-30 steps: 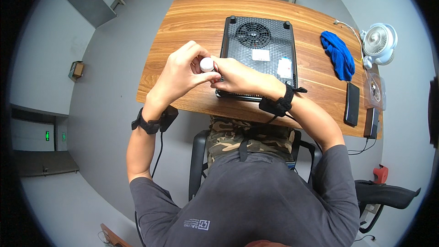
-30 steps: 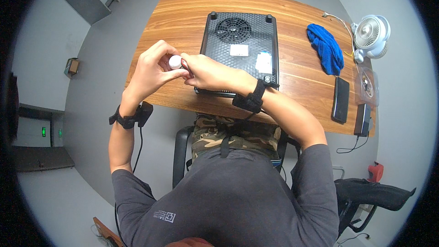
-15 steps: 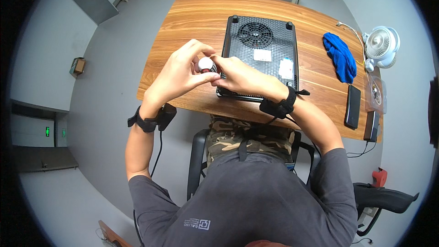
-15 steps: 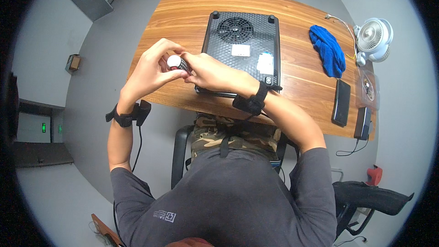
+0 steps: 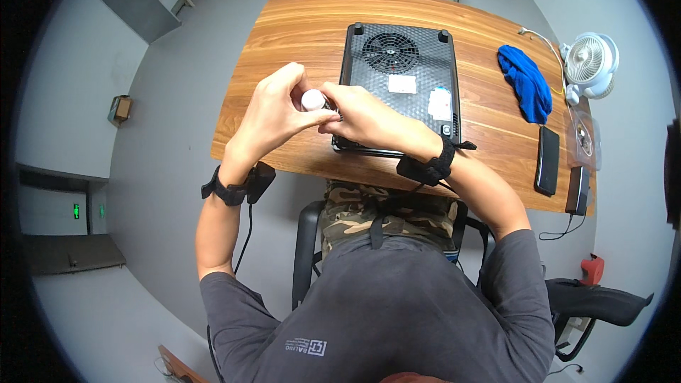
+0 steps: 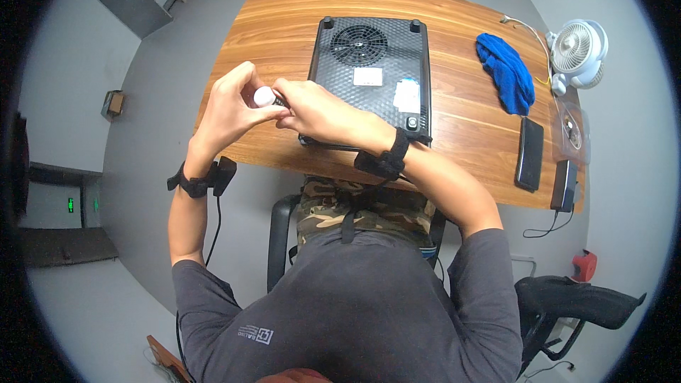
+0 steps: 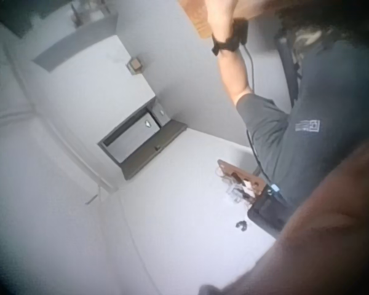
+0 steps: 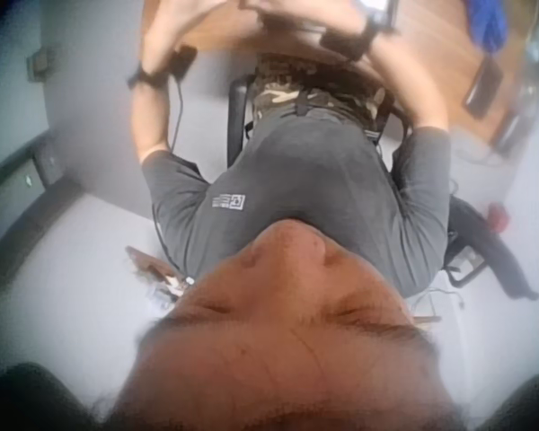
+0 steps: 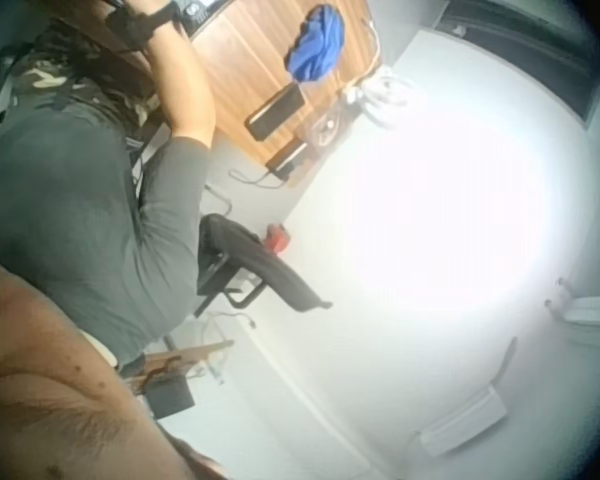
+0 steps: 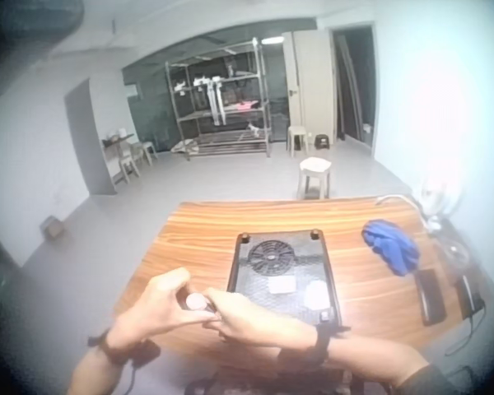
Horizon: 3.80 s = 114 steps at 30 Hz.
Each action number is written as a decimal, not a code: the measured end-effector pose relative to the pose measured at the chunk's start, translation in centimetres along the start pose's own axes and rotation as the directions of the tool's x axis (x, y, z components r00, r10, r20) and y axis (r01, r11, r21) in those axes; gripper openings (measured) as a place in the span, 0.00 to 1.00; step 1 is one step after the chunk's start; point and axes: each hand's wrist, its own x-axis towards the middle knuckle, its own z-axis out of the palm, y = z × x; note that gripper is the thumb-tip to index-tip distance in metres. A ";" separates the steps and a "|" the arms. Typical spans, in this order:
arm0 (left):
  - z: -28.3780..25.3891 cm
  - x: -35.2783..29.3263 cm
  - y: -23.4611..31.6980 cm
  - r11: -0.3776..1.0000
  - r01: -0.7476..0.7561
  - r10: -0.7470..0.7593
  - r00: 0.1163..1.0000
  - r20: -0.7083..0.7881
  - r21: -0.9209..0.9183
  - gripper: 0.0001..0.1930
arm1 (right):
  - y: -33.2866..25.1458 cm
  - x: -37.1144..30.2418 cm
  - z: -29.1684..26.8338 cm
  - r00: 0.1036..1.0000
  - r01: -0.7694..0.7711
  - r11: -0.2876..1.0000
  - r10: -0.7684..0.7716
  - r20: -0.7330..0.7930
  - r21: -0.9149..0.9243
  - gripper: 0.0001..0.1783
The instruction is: The person uses a screwdriver to remove screws from the bottom of a black electronic device. They then lift the bottom cover to reveal the internal components.
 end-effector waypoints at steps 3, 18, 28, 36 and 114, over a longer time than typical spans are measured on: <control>-0.3 -0.5 0.3 0.992 -0.071 0.073 0.997 0.015 -0.108 0.18 | -0.3 -0.2 -0.5 0.997 -0.001 0.999 -0.003 0.072 0.045 0.20; -0.6 -0.4 0.3 0.987 -0.155 0.153 0.988 -0.036 -0.051 0.21 | 0.2 0.0 0.4 0.996 -0.032 0.999 0.032 0.079 0.005 0.17; -0.3 -0.5 -0.4 0.997 -0.056 0.055 0.998 -0.020 -0.047 0.19 | 0.2 -0.1 0.5 0.998 0.029 1.000 -0.028 0.063 -0.006 0.17; -0.3 -0.5 -0.4 0.996 -0.047 0.042 0.997 -0.061 -0.078 0.18 | 0.5 0.2 0.8 1.000 0.025 1.000 -0.025 0.004 -0.018 0.17; 1.4 20.2 -10.7 0.823 0.281 -0.206 0.957 0.202 -0.494 0.21 | 9.4 13.1 -16.5 0.947 -0.106 0.993 0.119 -0.298 0.060 0.19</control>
